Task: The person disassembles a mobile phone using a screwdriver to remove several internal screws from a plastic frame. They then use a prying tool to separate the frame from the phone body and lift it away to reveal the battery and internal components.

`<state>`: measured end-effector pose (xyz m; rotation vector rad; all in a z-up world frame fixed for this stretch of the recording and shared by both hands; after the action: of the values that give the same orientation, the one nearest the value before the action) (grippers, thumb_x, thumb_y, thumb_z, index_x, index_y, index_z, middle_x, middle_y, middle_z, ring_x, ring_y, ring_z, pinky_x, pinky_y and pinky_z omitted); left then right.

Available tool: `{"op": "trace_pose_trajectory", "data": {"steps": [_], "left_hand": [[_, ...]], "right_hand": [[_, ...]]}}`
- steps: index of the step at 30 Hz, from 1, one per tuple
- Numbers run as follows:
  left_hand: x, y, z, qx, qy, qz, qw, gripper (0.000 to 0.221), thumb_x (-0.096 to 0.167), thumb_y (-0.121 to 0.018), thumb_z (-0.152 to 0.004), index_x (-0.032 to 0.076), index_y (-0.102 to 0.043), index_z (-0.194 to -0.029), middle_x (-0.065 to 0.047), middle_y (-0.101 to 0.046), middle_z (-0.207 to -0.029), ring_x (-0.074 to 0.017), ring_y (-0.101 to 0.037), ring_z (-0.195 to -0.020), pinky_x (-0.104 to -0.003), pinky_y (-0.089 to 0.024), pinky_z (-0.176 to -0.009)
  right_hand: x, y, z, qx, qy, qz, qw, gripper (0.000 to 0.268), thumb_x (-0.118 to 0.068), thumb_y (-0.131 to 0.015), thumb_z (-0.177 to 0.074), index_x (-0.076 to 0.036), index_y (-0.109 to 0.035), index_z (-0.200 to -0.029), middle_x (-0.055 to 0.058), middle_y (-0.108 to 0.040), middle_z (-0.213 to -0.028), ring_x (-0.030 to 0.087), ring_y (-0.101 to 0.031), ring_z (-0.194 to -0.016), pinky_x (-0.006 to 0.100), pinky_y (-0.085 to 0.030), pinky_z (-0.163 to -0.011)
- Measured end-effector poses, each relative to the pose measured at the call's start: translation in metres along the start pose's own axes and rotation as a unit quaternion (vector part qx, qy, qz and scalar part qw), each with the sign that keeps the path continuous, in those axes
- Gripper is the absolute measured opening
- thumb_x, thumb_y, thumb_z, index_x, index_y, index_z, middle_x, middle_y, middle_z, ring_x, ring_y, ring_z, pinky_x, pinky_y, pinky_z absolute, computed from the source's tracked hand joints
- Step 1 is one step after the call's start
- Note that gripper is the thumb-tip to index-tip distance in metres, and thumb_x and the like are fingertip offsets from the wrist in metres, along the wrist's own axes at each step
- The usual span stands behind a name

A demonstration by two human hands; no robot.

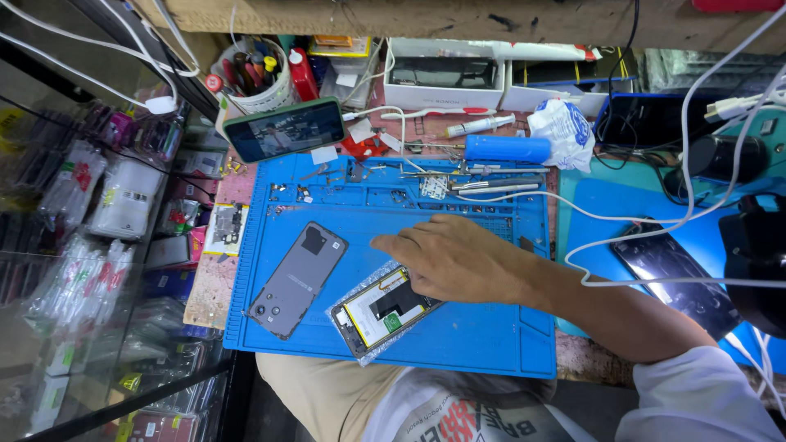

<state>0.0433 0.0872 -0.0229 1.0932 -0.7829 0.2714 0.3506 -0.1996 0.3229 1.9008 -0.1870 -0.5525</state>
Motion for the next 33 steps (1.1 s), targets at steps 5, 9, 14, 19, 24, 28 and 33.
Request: {"op": "trace_pose_trajectory", "data": {"steps": [5, 9, 14, 19, 24, 28, 33], "left_hand": [[-0.001, -0.018, 0.001, 0.0, 0.001, -0.024, 1.0, 0.081, 0.033, -0.082, -0.087, -0.012, -0.047, -0.144, -0.04, -0.045, -0.129, -0.0524, -0.051, -0.114, -0.058, -0.045, -0.093], [-0.014, -0.016, 0.032, -0.003, -0.019, -0.055, 0.998, 0.085, 0.037, -0.083, -0.086, -0.012, -0.045, -0.144, -0.042, -0.044, -0.13, -0.0546, -0.05, -0.116, -0.06, -0.044, -0.094], [0.011, -0.013, 0.019, -0.023, -0.038, -0.119, 0.992, 0.077, 0.032, -0.076, -0.082, 0.001, -0.051, -0.147, -0.026, -0.055, -0.125, -0.041, -0.059, -0.113, -0.049, -0.049, -0.096], [0.144, 0.052, 0.053, 0.041, -0.25, 0.13, 0.959, 0.043, 0.006, -0.064, -0.104, 0.003, -0.054, -0.145, -0.01, -0.045, -0.117, -0.017, -0.048, -0.096, -0.029, -0.043, -0.087], [0.318, 0.05, 0.098, -0.046, -0.506, 0.034, 0.861, 0.03, 0.008, -0.078, -0.093, 0.005, -0.065, -0.121, -0.012, -0.062, -0.114, -0.0301, -0.058, -0.111, -0.041, -0.044, -0.1], [0.391, -0.01, 0.111, -0.15, -0.575, 0.017, 0.804, 0.022, 0.015, -0.079, -0.095, 0.012, -0.071, -0.115, -0.004, -0.064, -0.105, -0.0261, -0.057, -0.103, -0.042, -0.037, -0.096], [0.421, -0.054, 0.118, -0.182, -0.626, -0.023, 0.758, 0.02, 0.019, -0.079, -0.09, 0.012, -0.073, -0.107, -0.005, -0.061, -0.097, -0.0264, -0.056, -0.098, -0.044, -0.038, -0.091]], "right_hand": [[0.002, -0.011, -0.002, -0.087, -0.015, 0.023, 0.996, 0.044, -0.015, -0.07, -0.082, -0.008, -0.063, -0.125, 0.005, -0.07, -0.083, 0.024, -0.069, -0.081, 0.042, -0.051, -0.073], [-0.002, 0.0, -0.004, -0.029, -0.013, 0.02, 0.999, 0.052, -0.026, -0.074, -0.082, -0.003, -0.062, -0.128, 0.008, -0.069, -0.084, 0.027, -0.067, -0.077, 0.044, -0.051, -0.07], [0.006, 0.0, 0.002, -0.025, -0.025, -0.02, 0.999, 0.051, -0.02, -0.074, -0.082, -0.007, -0.063, -0.13, 0.012, -0.071, -0.092, 0.031, -0.066, -0.073, 0.044, -0.051, -0.064], [0.001, 0.013, 0.0, -0.019, 0.0, 0.01, 1.0, 0.037, -0.017, -0.071, -0.086, -0.004, -0.064, -0.119, 0.013, -0.069, -0.083, 0.033, -0.067, -0.071, 0.045, -0.051, -0.064], [0.004, 0.007, 0.006, -0.072, 0.002, 0.0, 0.997, 0.027, -0.016, -0.072, -0.093, -0.005, -0.063, -0.116, 0.012, -0.067, -0.081, 0.033, -0.067, -0.075, 0.046, -0.05, -0.071], [0.008, 0.004, 0.008, -0.065, -0.018, 0.045, 0.997, 0.036, -0.028, -0.078, -0.093, -0.001, -0.064, -0.113, 0.012, -0.063, -0.072, 0.034, -0.065, -0.07, 0.046, -0.051, -0.07], [-0.004, 0.019, 0.006, -0.034, 0.04, -0.01, 0.999, 0.02, -0.015, -0.075, -0.091, -0.004, -0.062, -0.1, 0.011, -0.065, -0.085, 0.033, -0.067, -0.082, 0.046, -0.052, -0.08]]}}
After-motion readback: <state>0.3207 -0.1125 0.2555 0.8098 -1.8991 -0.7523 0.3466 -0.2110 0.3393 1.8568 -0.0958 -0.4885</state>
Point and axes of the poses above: each hand's wrist, its own z-axis away from the middle knuckle, its own y-axis out of the back of the hand, x = y × z, the point moved 10 cm from there along -z, towards the middle knuckle
